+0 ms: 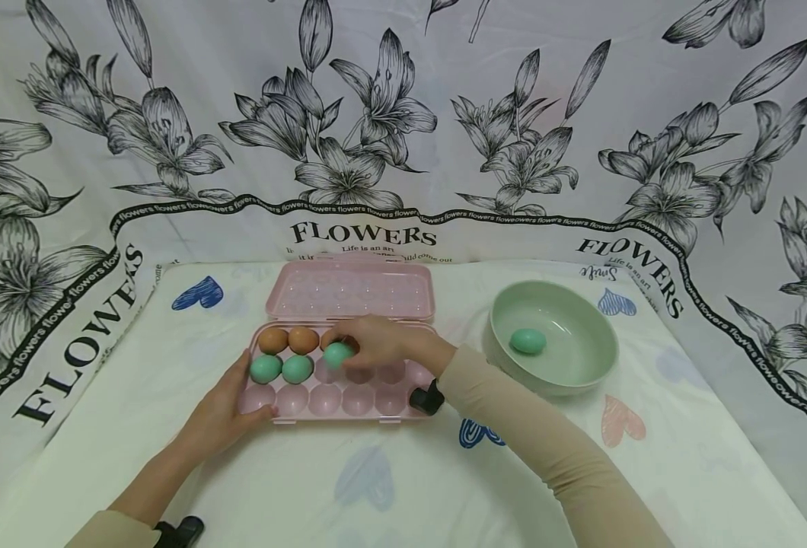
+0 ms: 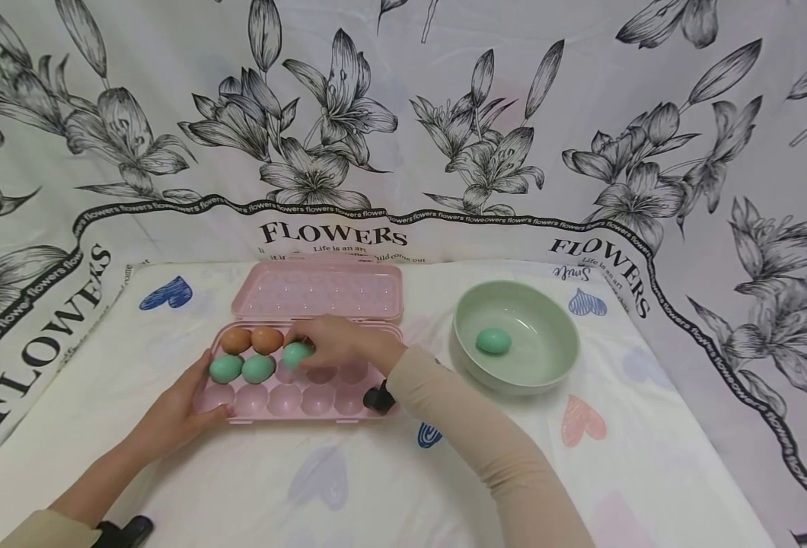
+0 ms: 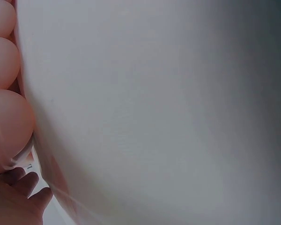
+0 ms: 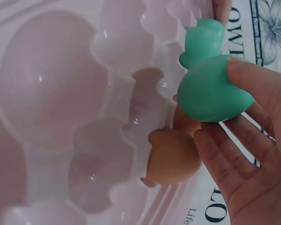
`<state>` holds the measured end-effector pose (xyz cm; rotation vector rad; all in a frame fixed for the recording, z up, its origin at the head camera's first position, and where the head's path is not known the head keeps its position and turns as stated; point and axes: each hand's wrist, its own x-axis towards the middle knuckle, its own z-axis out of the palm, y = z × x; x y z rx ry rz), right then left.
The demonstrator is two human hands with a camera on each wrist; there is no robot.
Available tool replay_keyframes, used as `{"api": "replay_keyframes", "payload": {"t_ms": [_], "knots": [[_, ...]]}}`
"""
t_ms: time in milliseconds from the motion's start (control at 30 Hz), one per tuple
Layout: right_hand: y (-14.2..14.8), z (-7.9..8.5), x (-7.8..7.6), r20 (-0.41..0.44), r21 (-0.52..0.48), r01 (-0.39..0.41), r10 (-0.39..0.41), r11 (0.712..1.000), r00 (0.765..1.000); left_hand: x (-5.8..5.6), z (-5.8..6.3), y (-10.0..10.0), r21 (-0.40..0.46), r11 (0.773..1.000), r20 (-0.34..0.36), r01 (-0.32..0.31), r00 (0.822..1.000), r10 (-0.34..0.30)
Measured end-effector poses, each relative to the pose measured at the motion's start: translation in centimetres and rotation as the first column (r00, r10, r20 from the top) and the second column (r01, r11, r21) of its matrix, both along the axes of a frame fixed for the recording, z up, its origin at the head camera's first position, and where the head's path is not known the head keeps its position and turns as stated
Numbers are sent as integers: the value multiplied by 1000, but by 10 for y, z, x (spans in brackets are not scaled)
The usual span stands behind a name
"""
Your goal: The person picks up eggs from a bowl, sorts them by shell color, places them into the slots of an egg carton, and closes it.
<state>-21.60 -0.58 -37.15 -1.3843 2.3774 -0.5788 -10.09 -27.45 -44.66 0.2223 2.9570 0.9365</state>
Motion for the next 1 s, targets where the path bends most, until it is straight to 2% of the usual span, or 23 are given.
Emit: {"api": "replay_keyframes", "payload": {"t_ms": [200,767,1000], "knots": [[-9,-8,3,-57,-17,-13,12,1000,998,0,0,0,-2,1000,-7,0,1000,0],[-20,-21,11,-88,29,16,-14,999,996,1,-2,1,10,1000,-31,9,999,-8],[-20,-24,12,-173,37,8,-1,999,985,1,1,1,8,1000,-12,0,1000,0]]}}
